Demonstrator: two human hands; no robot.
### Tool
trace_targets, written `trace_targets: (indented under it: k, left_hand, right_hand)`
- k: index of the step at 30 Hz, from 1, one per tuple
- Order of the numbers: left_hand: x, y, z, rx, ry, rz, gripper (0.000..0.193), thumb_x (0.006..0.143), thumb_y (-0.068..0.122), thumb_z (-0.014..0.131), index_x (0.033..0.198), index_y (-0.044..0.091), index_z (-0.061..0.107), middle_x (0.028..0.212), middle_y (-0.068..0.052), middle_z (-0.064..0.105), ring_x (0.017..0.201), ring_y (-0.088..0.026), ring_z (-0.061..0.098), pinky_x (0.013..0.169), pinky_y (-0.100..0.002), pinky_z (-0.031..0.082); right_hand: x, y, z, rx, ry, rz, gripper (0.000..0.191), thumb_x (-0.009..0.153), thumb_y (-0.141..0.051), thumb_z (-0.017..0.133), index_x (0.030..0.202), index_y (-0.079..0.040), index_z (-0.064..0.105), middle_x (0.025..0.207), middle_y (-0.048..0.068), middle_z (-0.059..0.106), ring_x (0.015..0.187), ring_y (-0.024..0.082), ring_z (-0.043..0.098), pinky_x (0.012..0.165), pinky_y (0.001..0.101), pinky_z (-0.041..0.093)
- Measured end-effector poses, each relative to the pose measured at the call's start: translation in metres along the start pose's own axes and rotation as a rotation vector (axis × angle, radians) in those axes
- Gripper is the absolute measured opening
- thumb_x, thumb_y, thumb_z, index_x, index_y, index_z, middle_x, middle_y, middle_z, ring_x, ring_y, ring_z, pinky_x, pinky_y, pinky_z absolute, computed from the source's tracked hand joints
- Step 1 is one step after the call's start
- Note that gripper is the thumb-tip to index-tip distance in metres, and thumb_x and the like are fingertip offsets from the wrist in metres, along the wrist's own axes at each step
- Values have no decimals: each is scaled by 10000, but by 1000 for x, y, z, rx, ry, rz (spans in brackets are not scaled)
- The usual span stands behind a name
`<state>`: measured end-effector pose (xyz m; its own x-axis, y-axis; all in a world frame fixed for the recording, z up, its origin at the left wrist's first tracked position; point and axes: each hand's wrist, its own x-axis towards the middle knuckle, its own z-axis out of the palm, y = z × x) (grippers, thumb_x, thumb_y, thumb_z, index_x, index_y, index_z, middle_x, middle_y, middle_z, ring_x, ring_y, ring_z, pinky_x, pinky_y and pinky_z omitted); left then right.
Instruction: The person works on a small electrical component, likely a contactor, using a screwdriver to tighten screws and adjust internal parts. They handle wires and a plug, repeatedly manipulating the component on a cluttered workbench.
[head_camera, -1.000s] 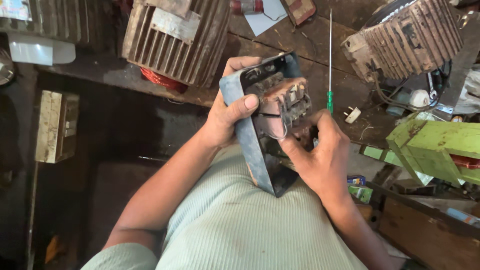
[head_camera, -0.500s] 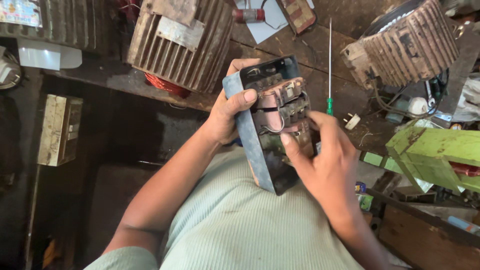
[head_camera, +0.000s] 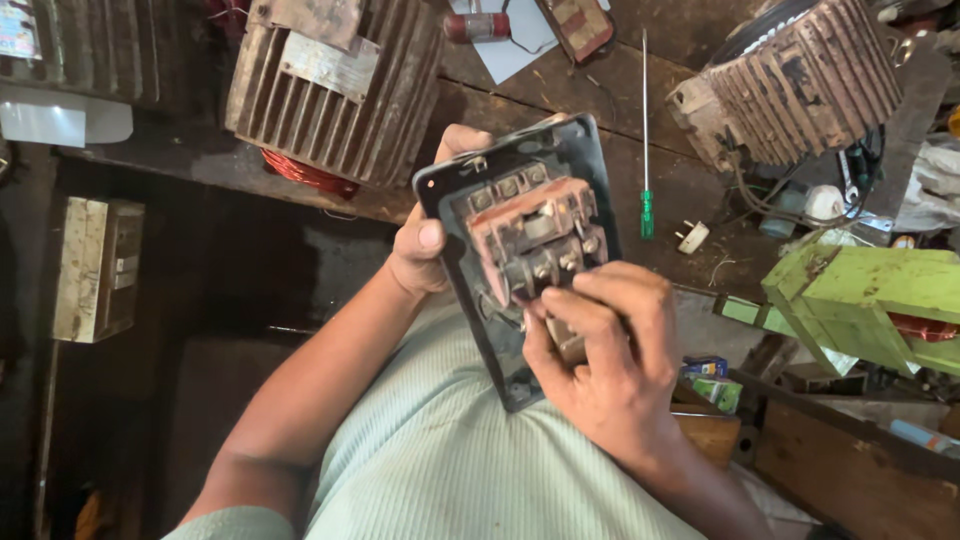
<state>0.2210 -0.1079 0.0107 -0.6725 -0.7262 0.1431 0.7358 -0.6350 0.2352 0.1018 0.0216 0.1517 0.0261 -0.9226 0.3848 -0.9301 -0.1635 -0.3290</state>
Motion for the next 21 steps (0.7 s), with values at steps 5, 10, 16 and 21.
trace_targets:
  k: [5,10,16,21]
  left_hand:
    - [-6,0,5,-8,-20,6,852,718,331,900,1384,142,402,1417,-197,526,1322,-350,556,1158,-503,460]
    - [-5,11,15,112,-35,44,818,764,341,891,1379,117,400,1524,-214,467,1361,-350,501,1227,-489,420]
    - [4,28,31,229,-99,60,783,845,355,854,1414,126,365,1574,-223,429,1451,-397,506,1258,-549,429]
    - [0,26,28,263,-23,2,813,846,382,846,1432,144,335,1519,-252,495,1408,-408,558,1195,-579,470]
  right_hand:
    - [-2,1,1,31,26,-26,304,819,-75,868,1031,-72,651,1105,85,552,1049,306,635,907,413,555]
    - [-2,-1,-2,85,20,15,339,838,-66,864,1094,-69,642,1145,107,550,1087,303,643,924,388,572]
    - [-3,0,-12,2,-63,122,495,828,-157,809,1248,-8,591,1124,210,543,999,333,638,820,398,551]
    - [-6,9,-15,-36,-151,209,505,913,-249,801,1295,12,598,918,107,625,788,253,668,697,366,547]
